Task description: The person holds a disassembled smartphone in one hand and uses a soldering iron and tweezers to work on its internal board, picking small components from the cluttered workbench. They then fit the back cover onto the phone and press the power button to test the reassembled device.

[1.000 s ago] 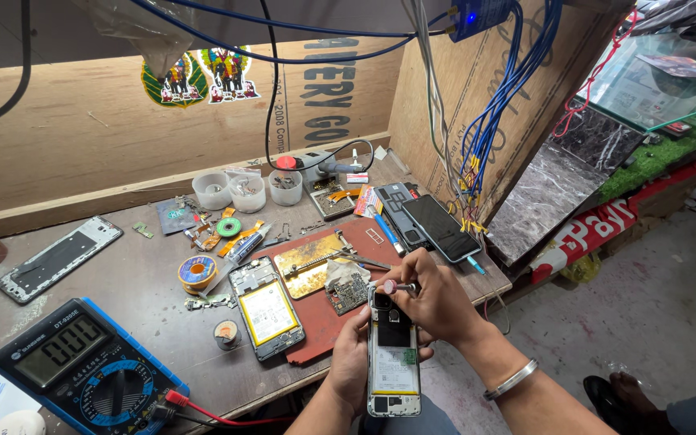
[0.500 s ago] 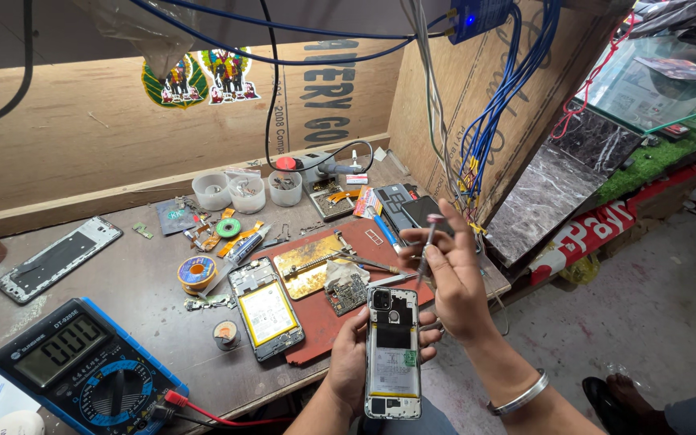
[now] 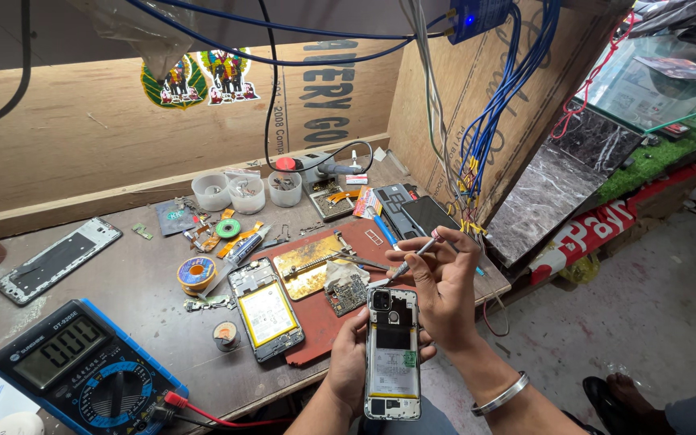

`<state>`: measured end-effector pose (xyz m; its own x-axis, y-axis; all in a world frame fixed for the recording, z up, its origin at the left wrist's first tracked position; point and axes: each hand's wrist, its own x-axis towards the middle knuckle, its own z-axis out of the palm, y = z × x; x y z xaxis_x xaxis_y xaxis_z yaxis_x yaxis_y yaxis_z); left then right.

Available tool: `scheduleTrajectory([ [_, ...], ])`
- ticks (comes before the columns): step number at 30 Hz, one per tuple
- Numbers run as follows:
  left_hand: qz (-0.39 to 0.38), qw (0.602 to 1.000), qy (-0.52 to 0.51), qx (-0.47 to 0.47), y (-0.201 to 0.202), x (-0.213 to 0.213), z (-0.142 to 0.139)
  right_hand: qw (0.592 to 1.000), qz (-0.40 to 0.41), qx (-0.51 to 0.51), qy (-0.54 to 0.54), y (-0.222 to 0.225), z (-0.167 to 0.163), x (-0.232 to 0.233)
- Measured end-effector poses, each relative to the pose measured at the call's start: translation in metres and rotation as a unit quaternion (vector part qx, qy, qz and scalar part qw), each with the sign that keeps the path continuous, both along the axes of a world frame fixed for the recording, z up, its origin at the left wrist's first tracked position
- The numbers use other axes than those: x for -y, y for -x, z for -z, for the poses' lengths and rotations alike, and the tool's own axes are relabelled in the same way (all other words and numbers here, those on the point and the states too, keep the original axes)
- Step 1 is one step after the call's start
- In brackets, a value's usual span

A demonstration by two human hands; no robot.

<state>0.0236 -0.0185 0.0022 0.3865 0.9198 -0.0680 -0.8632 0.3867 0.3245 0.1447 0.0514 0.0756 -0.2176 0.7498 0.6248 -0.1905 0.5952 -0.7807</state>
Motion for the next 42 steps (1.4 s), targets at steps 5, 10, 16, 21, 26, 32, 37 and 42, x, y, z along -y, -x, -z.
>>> scheduleTrajectory([
  [5,0.000,1.000,-0.006,0.011,-0.001,-0.001,0.002,1.000,-0.016,-0.002,0.002,0.001,0.002,0.000],
  [10,-0.004,1.000,-0.005,0.004,-0.001,-0.001,0.003,1.000,-0.012,0.000,-0.001,0.001,0.001,-0.001],
  [16,-0.010,1.000,-0.009,0.009,-0.001,0.000,0.000,1.000,-0.014,0.000,0.005,0.002,0.000,-0.001],
  [21,-0.014,1.000,-0.006,0.011,-0.002,0.000,-0.001,1.000,-0.014,-0.002,0.001,0.002,0.000,-0.001],
  [26,-0.013,1.000,-0.008,-0.005,-0.001,0.001,-0.002,1.000,-0.005,-0.007,-0.005,0.002,0.002,-0.001],
  [32,0.002,1.000,-0.012,-0.007,0.000,0.001,-0.004,0.998,0.056,-0.024,-0.005,0.005,0.004,-0.006],
  [37,0.006,1.000,-0.009,0.007,-0.001,0.001,-0.003,0.997,0.070,-0.032,-0.005,0.005,0.006,-0.009],
  [42,0.005,1.000,-0.012,0.005,-0.001,0.001,-0.001,0.997,0.068,-0.041,0.003,0.005,0.008,-0.011],
])
